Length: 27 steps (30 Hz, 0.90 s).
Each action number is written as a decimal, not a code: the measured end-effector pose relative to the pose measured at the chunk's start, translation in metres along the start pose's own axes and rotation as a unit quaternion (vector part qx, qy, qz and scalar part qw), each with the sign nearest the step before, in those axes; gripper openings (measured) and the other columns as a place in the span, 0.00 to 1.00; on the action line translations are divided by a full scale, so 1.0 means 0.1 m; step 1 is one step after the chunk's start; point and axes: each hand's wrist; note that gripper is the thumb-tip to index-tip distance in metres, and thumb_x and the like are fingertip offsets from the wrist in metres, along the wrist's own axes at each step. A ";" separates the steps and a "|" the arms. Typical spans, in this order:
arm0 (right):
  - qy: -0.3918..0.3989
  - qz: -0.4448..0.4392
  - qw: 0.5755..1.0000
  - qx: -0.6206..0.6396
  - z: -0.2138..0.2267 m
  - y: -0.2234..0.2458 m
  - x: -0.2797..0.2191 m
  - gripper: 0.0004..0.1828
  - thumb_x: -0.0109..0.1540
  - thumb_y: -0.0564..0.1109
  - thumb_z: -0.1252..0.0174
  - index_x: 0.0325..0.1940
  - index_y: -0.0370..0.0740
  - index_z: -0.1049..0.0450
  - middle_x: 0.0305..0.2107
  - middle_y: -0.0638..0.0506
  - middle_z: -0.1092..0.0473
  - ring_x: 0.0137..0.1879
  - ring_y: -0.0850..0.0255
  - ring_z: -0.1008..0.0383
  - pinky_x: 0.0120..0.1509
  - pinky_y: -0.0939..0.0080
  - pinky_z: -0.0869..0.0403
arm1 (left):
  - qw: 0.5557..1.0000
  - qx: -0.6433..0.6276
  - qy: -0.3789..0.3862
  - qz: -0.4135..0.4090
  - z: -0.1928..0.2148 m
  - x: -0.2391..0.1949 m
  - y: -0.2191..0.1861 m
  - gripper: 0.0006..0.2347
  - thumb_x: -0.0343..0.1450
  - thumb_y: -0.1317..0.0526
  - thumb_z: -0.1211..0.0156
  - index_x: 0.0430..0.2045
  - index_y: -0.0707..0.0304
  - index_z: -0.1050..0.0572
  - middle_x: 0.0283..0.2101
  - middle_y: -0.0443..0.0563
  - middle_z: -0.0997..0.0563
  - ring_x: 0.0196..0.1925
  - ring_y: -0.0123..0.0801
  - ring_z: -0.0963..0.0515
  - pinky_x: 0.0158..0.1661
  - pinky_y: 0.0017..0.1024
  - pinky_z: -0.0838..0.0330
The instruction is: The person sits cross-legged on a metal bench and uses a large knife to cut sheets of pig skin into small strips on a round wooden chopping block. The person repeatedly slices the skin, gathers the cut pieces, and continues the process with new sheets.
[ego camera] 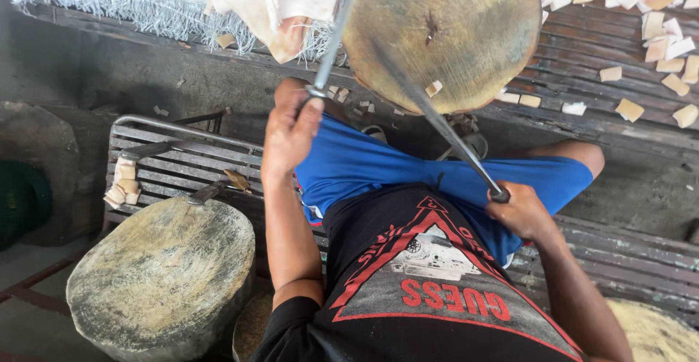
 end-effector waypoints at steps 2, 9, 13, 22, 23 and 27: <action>0.011 -0.046 0.997 -0.056 0.08 0.04 0.07 0.12 0.50 0.44 0.38 0.33 0.34 0.25 0.21 0.45 0.27 0.30 0.59 0.29 0.36 0.56 0.28 | 0.999 -0.039 -0.014 0.011 0.09 0.00 0.05 0.07 0.80 0.61 0.43 0.38 0.68 0.27 0.28 0.42 0.29 0.27 0.18 0.33 0.28 0.20 0.37; -0.223 0.024 0.974 0.040 0.74 -0.03 0.06 0.13 0.53 0.34 0.43 0.41 0.30 0.22 0.22 0.44 0.29 0.27 0.56 0.30 0.30 0.56 0.32 | 0.997 -0.064 0.043 0.009 -0.37 0.14 0.11 0.08 0.77 0.59 0.41 0.40 0.67 0.25 0.27 0.42 0.27 0.27 0.20 0.31 0.27 0.21 0.34; -0.262 0.057 0.908 0.321 0.81 0.03 0.13 0.03 0.56 0.29 0.46 0.33 0.28 0.30 0.19 0.43 0.32 0.25 0.57 0.33 0.30 0.57 0.33 | 0.990 0.016 0.115 -0.074 -0.77 0.25 0.02 0.09 0.78 0.59 0.40 0.42 0.67 0.24 0.29 0.45 0.24 0.30 0.23 0.27 0.32 0.25 0.31; -0.083 0.367 0.684 0.625 1.31 0.81 0.50 0.14 0.45 0.25 0.48 0.34 0.29 0.31 0.16 0.41 0.33 0.14 0.54 0.34 0.24 0.52 0.34 | 0.938 0.002 0.317 -0.140 -1.13 0.26 -0.49 0.11 0.74 0.58 0.37 0.44 0.66 0.24 0.29 0.51 0.24 0.27 0.29 0.27 0.28 0.31 0.32; -0.077 0.357 0.726 0.583 1.13 0.78 0.61 0.09 0.51 0.26 0.48 0.34 0.29 0.31 0.20 0.41 0.32 0.20 0.52 0.33 0.29 0.53 0.32 | 0.934 -0.005 0.327 -0.145 -1.13 0.27 -0.51 0.11 0.74 0.58 0.37 0.44 0.66 0.24 0.29 0.51 0.23 0.27 0.30 0.26 0.28 0.31 0.31; -0.067 0.270 0.890 0.361 -0.24 0.30 0.44 0.12 0.54 0.34 0.38 0.38 0.36 0.33 0.22 0.46 0.31 0.26 0.58 0.28 0.30 0.60 0.28 | 0.936 0.107 0.250 -0.223 -0.99 0.41 -0.44 0.11 0.75 0.58 0.37 0.45 0.66 0.25 0.30 0.56 0.24 0.31 0.37 0.23 0.32 0.35 0.29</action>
Point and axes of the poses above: each hand's wrist, its own x-axis towards the middle knuckle, its own z-axis out of the back of the hand, y = z × x
